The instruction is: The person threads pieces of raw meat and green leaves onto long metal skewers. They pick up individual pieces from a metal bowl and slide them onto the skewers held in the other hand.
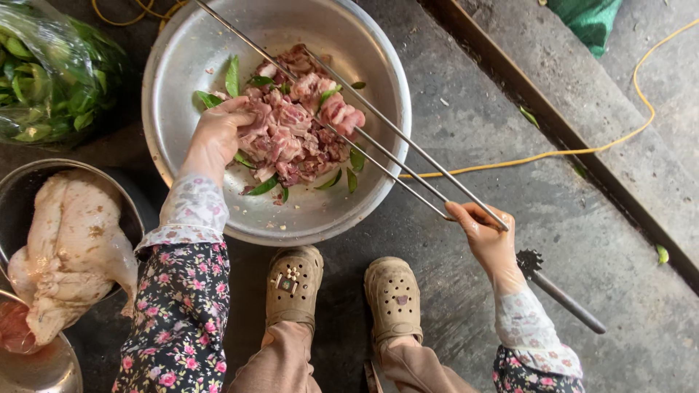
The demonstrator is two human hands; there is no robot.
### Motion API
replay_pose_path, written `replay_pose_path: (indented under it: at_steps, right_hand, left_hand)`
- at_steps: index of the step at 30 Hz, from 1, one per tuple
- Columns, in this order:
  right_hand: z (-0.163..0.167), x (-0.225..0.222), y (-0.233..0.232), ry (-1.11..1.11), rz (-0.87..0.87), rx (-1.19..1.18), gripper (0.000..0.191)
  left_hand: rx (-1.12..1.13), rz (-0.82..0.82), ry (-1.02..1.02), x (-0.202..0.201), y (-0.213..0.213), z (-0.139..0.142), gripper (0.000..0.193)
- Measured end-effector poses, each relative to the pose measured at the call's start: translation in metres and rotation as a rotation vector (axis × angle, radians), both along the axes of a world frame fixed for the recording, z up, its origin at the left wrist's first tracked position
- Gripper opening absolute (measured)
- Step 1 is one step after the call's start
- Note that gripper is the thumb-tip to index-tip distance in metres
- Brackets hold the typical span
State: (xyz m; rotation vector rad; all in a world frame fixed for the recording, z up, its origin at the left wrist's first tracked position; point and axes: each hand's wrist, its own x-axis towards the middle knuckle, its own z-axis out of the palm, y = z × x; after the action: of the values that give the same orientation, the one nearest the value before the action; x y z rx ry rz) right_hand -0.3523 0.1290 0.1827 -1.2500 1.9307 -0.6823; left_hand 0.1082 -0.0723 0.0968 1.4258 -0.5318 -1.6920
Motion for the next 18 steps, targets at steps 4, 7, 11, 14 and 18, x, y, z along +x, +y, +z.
replay_pose_path:
  at_steps: [4,7,11,14,18]
  right_hand:
    - [0.002,-0.003,-0.002,0.02,0.03,-0.014,0.022]
    - [0.008,-0.007,-0.001,0.063,0.066,-0.047,0.022]
    - [0.013,-0.013,-0.001,0.122,0.116,-0.053,0.023]
    - [0.013,-0.014,-0.002,0.128,0.134,-0.051,0.024]
    - [0.011,-0.014,-0.002,0.102,0.105,-0.008,0.025]
  left_hand:
    - [0.058,0.071,0.049,0.027,-0.017,0.019,0.016]
    - [0.014,0.152,-0.004,0.035,-0.03,0.034,0.014]
    - [-0.115,0.257,-0.038,0.042,-0.043,0.044,0.025]
    - [-0.217,0.122,-0.086,0.048,-0.047,0.046,0.013]
    - [-0.149,0.265,-0.064,0.05,-0.053,0.042,0.01]
